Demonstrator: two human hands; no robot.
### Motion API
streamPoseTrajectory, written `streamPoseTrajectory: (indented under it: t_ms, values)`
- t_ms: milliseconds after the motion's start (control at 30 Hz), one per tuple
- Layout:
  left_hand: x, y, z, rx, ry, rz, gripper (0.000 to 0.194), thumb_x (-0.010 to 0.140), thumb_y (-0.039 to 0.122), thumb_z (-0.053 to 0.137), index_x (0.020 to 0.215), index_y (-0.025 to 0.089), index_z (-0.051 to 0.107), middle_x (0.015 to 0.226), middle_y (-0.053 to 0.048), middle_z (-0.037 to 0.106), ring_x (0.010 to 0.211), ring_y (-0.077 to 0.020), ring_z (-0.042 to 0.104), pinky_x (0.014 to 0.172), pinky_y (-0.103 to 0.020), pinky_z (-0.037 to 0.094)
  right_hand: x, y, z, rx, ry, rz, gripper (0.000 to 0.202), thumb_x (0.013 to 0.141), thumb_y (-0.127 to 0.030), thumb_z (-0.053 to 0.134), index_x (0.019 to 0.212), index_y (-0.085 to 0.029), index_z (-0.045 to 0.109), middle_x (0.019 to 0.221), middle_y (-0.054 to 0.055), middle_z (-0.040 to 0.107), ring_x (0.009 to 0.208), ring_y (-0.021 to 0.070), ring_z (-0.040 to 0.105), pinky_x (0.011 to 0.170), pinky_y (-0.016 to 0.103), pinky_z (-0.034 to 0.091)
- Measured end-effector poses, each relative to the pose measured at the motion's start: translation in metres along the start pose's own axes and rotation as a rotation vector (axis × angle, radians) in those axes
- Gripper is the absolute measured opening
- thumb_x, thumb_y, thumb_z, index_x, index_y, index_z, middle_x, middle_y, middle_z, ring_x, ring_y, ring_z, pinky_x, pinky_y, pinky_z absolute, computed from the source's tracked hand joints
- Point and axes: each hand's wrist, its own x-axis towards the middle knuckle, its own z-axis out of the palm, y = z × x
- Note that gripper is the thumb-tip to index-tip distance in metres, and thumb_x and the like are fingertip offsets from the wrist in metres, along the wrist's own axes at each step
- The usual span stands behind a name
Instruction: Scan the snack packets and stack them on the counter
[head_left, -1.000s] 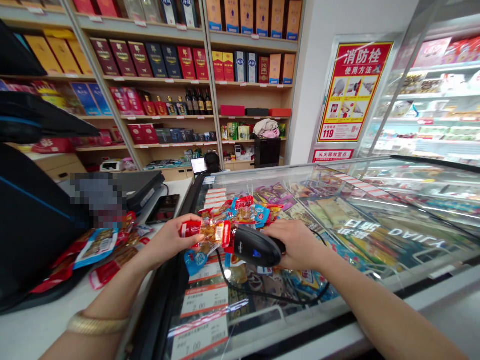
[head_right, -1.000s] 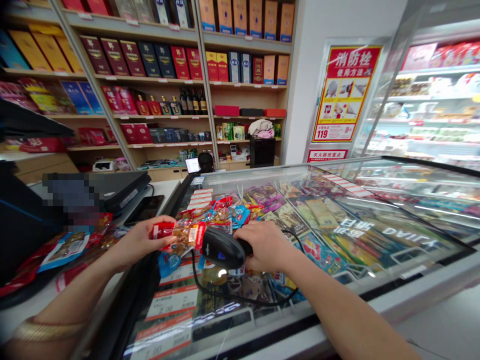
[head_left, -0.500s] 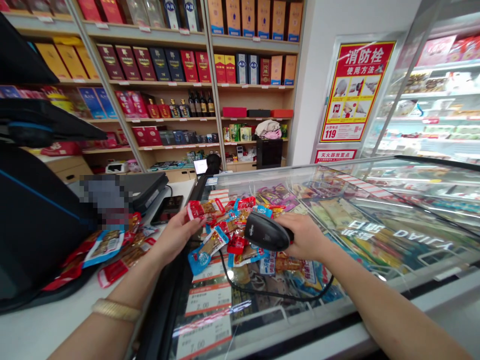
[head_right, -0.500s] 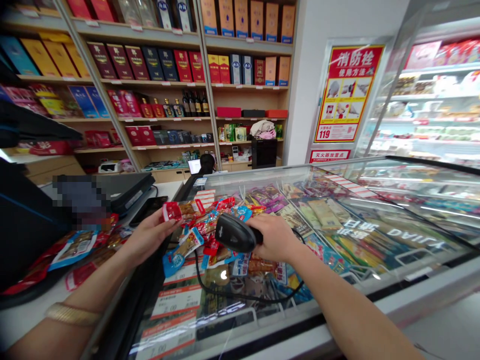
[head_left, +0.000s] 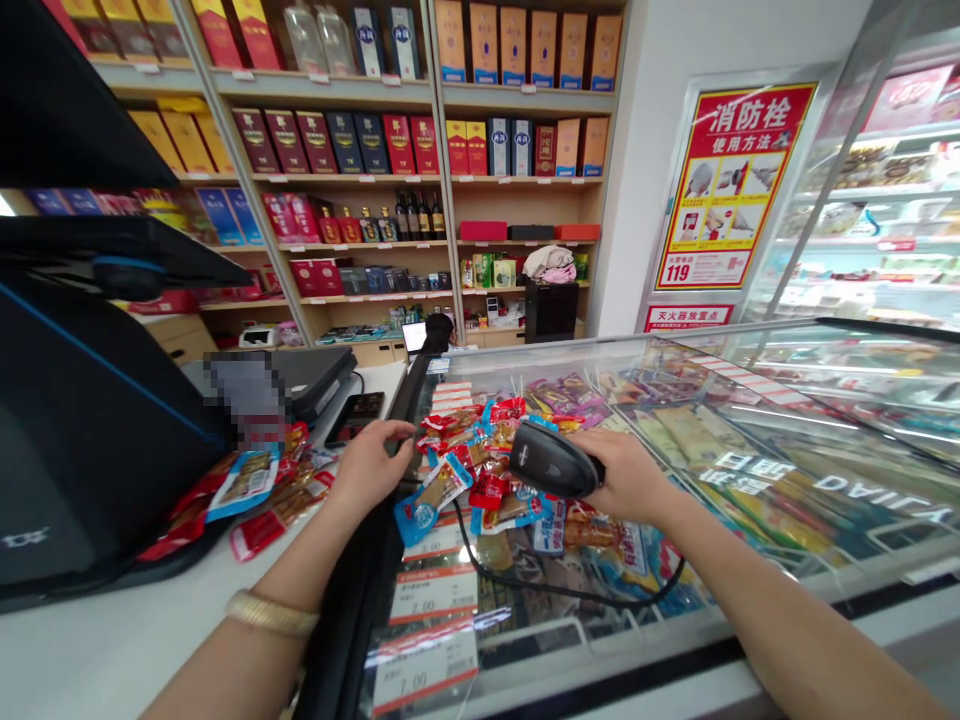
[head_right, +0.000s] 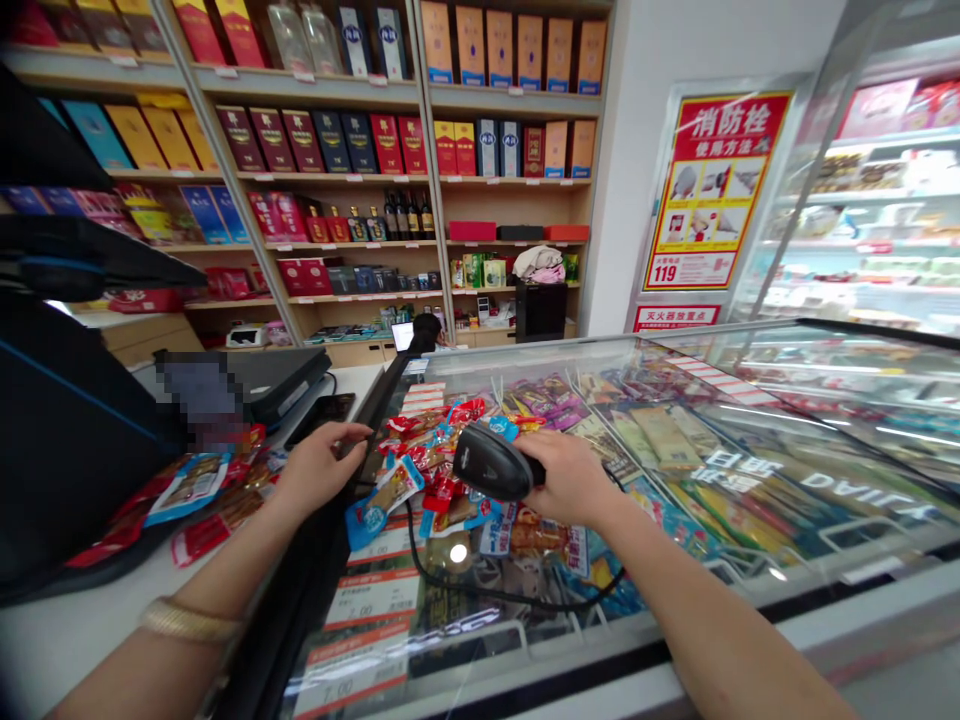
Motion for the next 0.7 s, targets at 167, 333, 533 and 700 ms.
streamPoseTrajectory:
  t_ms: [167, 333, 533, 700]
  values:
    - [-0.004, -0.005, -0.043, 0.373, 0.328, -0.274, 0.047, 0.080, 0.035, 0.049, 0.120, 0.017, 0.066, 0.122, -0.020, 0.061, 0.113, -0.0411, 0.056, 0.093, -0.055, 0.042, 0.000, 0.002, 0.001, 0.001, 0.003, 0.006, 0.032, 0.071, -0.022, 0.060, 0.103, -0.019, 0.066, 0.097, 0.008, 0.074, 0.087, 0.0237, 0.070, 0.076, 0.033, 0.053]
    - [-0.005, -0.025, -0.081, 0.477, 0.172, -0.775, 0.070, 0.082, 0.047, 0.048, 0.141, 0.010, 0.045, 0.136, -0.032, 0.047, 0.125, -0.0488, 0.045, 0.094, -0.061, 0.038, 0.000, 0.001, 0.002, 0.001, 0.013, -0.010, 0.033, 0.071, -0.022, 0.061, 0.104, -0.019, 0.067, 0.101, 0.009, 0.074, 0.090, 0.0246, 0.070, 0.078, 0.034, 0.053]
    - [0.000, -0.037, -0.082, 0.495, 0.028, -0.803, 0.068, 0.079, 0.041, 0.051, 0.142, 0.018, 0.046, 0.141, -0.026, 0.048, 0.127, -0.0458, 0.046, 0.097, -0.061, 0.035, 0.000, -0.001, 0.002, 0.006, 0.002, -0.005, 0.034, 0.069, -0.020, 0.060, 0.102, -0.019, 0.067, 0.097, 0.009, 0.074, 0.088, 0.0246, 0.069, 0.077, 0.034, 0.053]
    - [-0.001, -0.037, -0.080, 0.483, 0.052, -0.743, 0.067, 0.076, 0.036, 0.054, 0.142, 0.023, 0.047, 0.140, -0.022, 0.051, 0.121, -0.0455, 0.053, 0.097, -0.064, 0.033, 0.000, 0.001, 0.004, 0.014, 0.005, -0.010, 0.036, 0.067, -0.019, 0.060, 0.103, -0.019, 0.067, 0.099, 0.009, 0.074, 0.090, 0.0248, 0.069, 0.079, 0.034, 0.052]
